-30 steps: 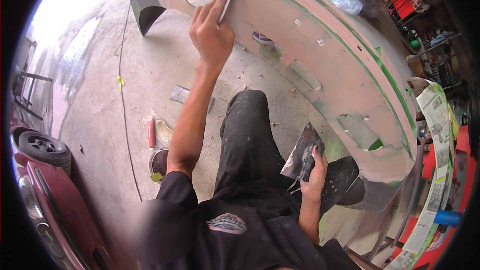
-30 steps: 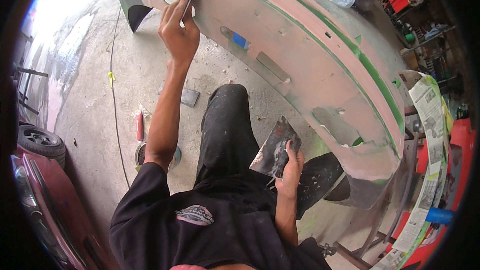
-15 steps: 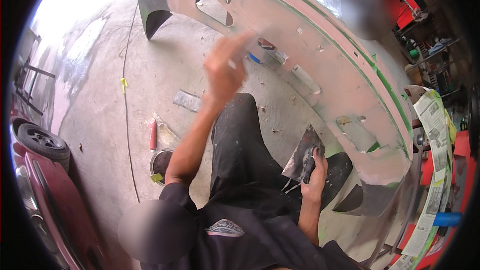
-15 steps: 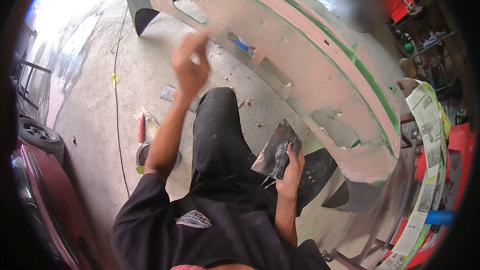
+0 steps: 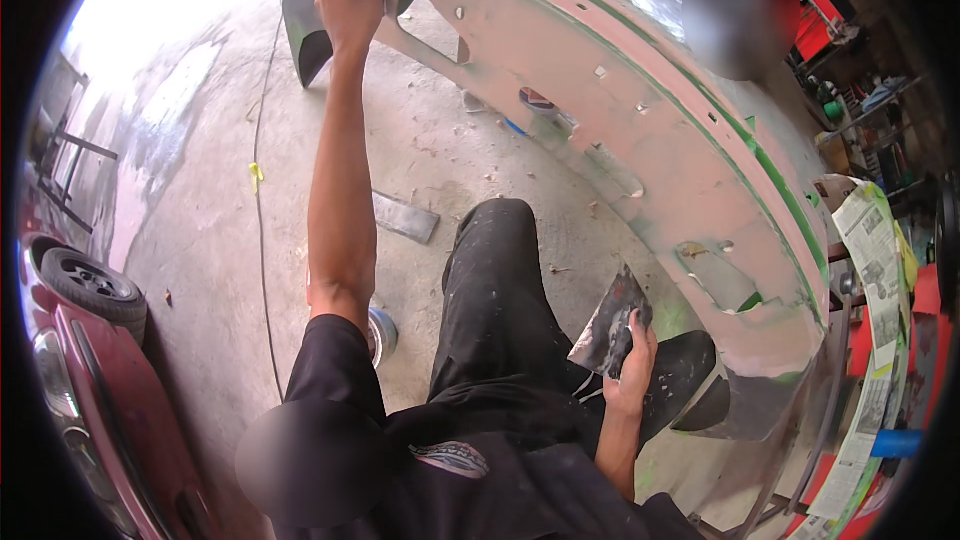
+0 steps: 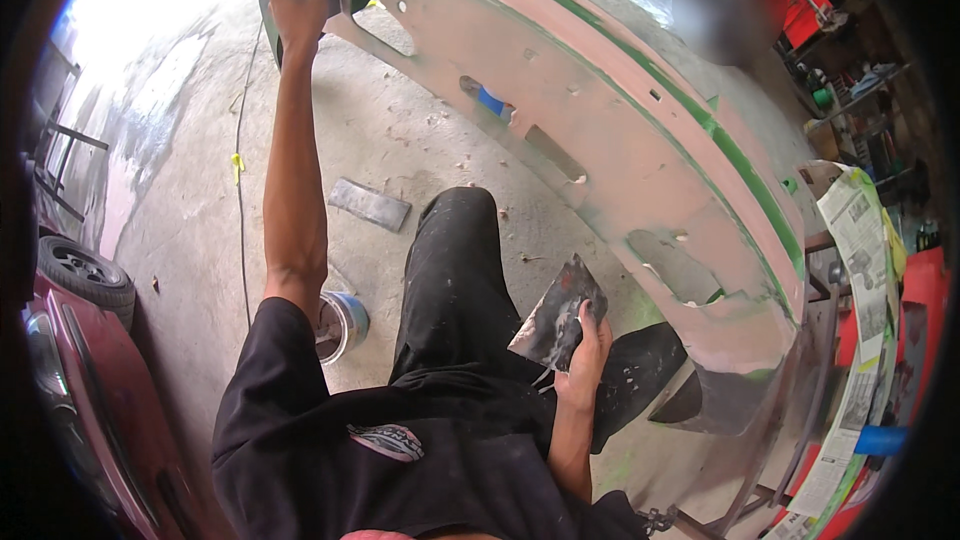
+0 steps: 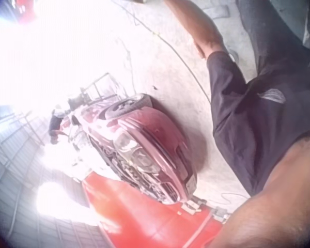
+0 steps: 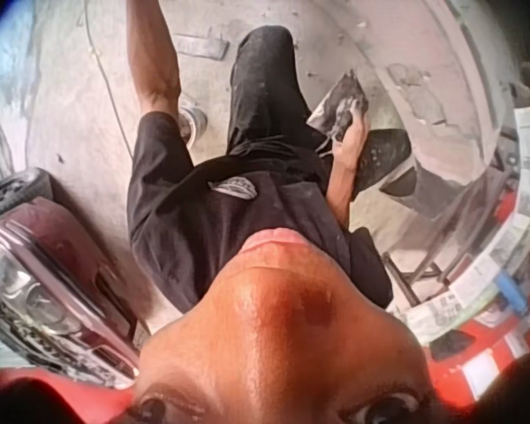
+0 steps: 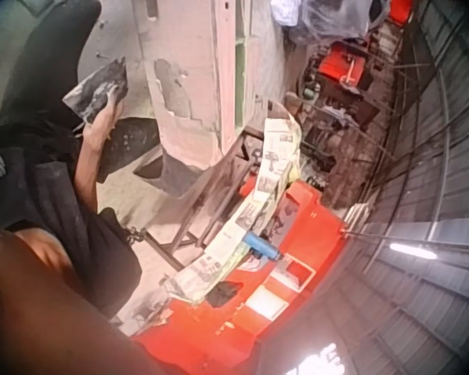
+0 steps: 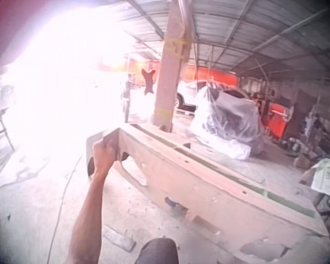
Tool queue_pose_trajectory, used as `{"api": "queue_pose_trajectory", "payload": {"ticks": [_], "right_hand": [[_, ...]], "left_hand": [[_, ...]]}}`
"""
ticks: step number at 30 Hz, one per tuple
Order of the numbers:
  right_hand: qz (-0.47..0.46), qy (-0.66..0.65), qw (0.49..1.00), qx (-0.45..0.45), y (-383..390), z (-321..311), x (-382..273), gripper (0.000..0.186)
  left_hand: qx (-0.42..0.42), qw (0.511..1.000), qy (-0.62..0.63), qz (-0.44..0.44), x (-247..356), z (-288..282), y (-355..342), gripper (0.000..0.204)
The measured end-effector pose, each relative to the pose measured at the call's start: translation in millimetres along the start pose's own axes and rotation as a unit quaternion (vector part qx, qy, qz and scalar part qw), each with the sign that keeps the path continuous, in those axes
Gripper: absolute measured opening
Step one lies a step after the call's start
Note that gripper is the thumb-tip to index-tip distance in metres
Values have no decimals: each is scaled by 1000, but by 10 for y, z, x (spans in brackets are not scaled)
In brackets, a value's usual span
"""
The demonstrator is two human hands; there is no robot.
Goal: Applying and smoothing white body filler onto a green car bumper using metal scrapers.
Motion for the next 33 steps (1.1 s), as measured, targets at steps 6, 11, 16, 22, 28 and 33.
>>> {"api": "queue_pose_trajectory", "payload": {"ticks": [6,11,16,22,28,33], "right_hand": [[-8,-2,1000,10,1,-129,-38,23],[18,-11,999,28,-10,-180,-52,23],[34,-16,999,29,-20,-240,-75,26],[25,-16,999,16,-38,-320,-90,28],[18,-22,1000,1,-37,-353,-97,27],[-9,-30,999,-13,-45,-325,-77,24]], "left_hand": [[2,1000,-4,-27,94,65,109,22],[-14,999,-4,-31,228,56,228,23],[-1,1000,15,7,347,73,361,23],[-10,1000,2,26,643,44,597,22],[1,997,14,77,948,53,985,21],[-54,990,90,97,1458,-117,1707,32]]}}
Point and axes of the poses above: each hand's wrist, its own y-axis away from the middle knuckle, its own z-axis out of the palm, x = y × z, the point moved 1 cm from there along -y, towards the middle knuckle, and after that the axes turned 1 degree about z, right-handed, at the moved point
